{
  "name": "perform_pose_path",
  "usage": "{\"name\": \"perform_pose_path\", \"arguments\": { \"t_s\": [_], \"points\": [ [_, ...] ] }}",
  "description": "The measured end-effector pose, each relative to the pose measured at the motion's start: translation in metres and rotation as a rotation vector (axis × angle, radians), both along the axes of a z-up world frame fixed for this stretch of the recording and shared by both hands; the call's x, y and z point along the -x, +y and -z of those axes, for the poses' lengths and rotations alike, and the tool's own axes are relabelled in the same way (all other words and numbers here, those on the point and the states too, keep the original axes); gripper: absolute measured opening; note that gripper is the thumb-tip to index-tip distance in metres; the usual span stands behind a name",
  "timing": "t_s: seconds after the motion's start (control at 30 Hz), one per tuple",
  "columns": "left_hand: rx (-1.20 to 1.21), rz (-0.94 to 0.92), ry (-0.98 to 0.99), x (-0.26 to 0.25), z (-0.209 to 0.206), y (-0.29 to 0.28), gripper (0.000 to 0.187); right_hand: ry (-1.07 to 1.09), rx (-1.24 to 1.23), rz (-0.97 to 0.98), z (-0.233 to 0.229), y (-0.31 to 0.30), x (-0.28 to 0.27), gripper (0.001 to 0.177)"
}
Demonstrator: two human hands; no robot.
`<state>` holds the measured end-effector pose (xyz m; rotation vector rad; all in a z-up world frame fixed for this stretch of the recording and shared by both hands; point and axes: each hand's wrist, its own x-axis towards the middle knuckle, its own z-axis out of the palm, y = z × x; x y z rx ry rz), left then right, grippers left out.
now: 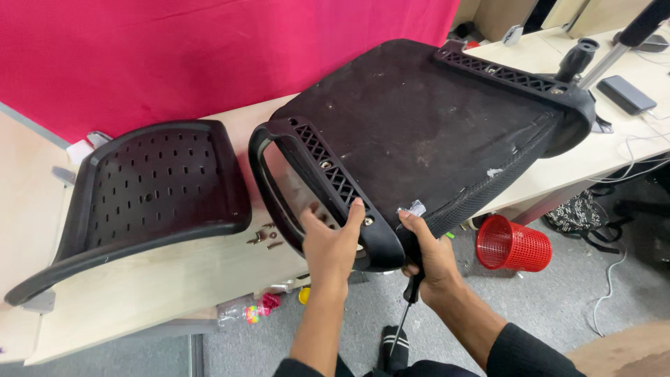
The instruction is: The person uses a screwdriver to remove screws from a black plastic chair seat and detaches the seat from the frame. The person then removes additional screws from the frame and separates the components on the workbench.
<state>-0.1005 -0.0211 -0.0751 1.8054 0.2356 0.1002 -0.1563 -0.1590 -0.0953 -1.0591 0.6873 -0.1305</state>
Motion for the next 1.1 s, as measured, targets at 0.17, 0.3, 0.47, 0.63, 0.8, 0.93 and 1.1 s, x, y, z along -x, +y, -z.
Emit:
{"name": "perform_pose_path", "arguments": {
  "t_s": [0.17,0.3,0.47,0.63,0.8,0.93,1.1],
  "points": [
    [0.617,0.341,0.525,-0.039,0.018,0.005,0.067,-0.031,-0.062,-0.089,0.021,-0.008,0.008,0.035],
    [0.706,0.281,0.529,-0.044,0.023,-0.005,0.067,-0.11,-0.126,-0.104,0.046,-0.005,0.011,0.035],
    [0.537,0.281,0.279,-0.044,0.014,0.001,0.064,-0.189,-0.279,-0.108,0.054,-0.003,0.013,0.032],
    [0.432,0.31,0.214,-0.062,-0.007,-0.003,0.055,-0.285,-0.239,-0.213,0.023,-0.009,0.0,0.036],
    [0.387,0.239,0.303,-0.08,-0.018,-0.008,0.055,-0.177,-0.191,-0.241,-0.011,-0.015,-0.005,0.049],
    [0.465,0.189,0.306,-0.086,-0.015,-0.006,0.055,-0.045,-0.05,-0.294,-0.028,-0.015,-0.008,0.048],
    [0.351,0.16,0.313,-0.094,-0.012,0.003,0.061,0.155,0.127,-0.258,-0.033,0.006,-0.018,0.052]
  ]
}}
